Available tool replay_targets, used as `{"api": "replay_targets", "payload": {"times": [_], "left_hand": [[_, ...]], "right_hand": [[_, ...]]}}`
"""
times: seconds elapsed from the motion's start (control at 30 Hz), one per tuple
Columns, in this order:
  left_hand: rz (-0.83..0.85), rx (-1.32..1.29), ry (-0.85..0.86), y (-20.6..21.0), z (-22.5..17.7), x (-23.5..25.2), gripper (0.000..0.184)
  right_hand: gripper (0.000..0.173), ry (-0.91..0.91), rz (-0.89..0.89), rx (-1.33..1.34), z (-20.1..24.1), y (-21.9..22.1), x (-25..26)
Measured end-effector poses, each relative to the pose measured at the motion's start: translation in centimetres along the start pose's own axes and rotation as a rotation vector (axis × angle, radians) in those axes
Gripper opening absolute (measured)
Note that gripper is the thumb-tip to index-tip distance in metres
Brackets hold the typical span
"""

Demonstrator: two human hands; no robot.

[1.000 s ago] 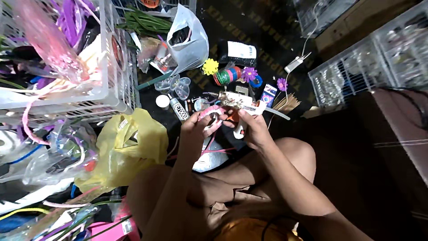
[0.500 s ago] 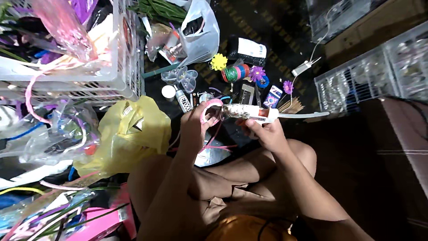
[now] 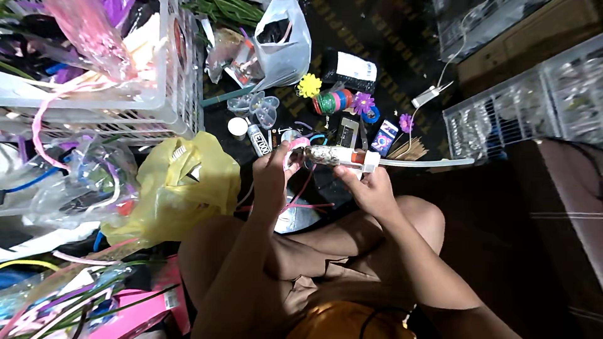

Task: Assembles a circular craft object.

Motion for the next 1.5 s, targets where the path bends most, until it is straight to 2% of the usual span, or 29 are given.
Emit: {"api": "replay_targets", "payload": {"times": [0.43,0.7,0.83,0.93,1.0,1.07,1.1,1.17,1.23,1.33,1.5], "left_hand": [[-0.048,-0.04,-0.007,-0.2,0.2,0.6,0.025],[0.001,0.014,0.016,0.0,-0.1,0.0,0.025],[0.005,0.015,-0.002,0.1,0.0,0.1,0.028],[-0.033,-0.077,-0.028,-0.6,0.4,0.7,0.03],[-0.03,-0.221,-0.047,-1.5,0.4,1.3,0.033],[-0.024,-0.318,-0.053,-2.3,-0.5,1.7,0.034],[-0.027,-0.348,-0.05,-2.8,-1.2,1.9,0.035],[-0.072,-0.431,-0.037,-3.8,-2.2,2.0,0.03],[-0.098,-0.414,0.018,-4.3,-3.0,1.7,0.024],[-0.099,-0.138,0.086,-4.3,-3.8,1.0,0.026],[-0.036,0.06,0.099,-3.7,-4.0,1.2,0.024]], "right_hand": [[0.033,-0.109,-0.008,-0.086,0.9,0.4,0.3],[0.034,-0.161,-0.023,-0.082,1.1,0.2,0.3],[0.034,-0.29,-0.025,-0.195,2.2,0.0,0.3],[0.033,-0.361,-0.058,-0.209,2.3,-0.7,0.3],[0.033,-0.183,-0.129,-0.105,0.2,-1.8,0.6],[0.037,0.149,-0.163,-0.023,-3.7,-2.2,0.6],[0.041,0.311,-0.164,0.017,-6.2,-1.8,0.5],[0.048,0.523,-0.154,0.116,-11.0,0.5,0.2],[0.048,0.635,-0.152,0.198,-14.8,3.7,-0.1],[0.044,0.755,-0.177,0.188,-18.4,8.0,-0.6],[0.054,0.899,-0.19,0.028,-19.6,9.8,-3.3]]}}
Point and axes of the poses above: each hand's wrist, its own x-axis towards the middle knuckle, its own y-axis out of the palm, z = x × y, the point moved 10 cm from there along x, towards the middle knuckle, and after that the axes turned 3 degrees about -y, right-handed, at the moved point
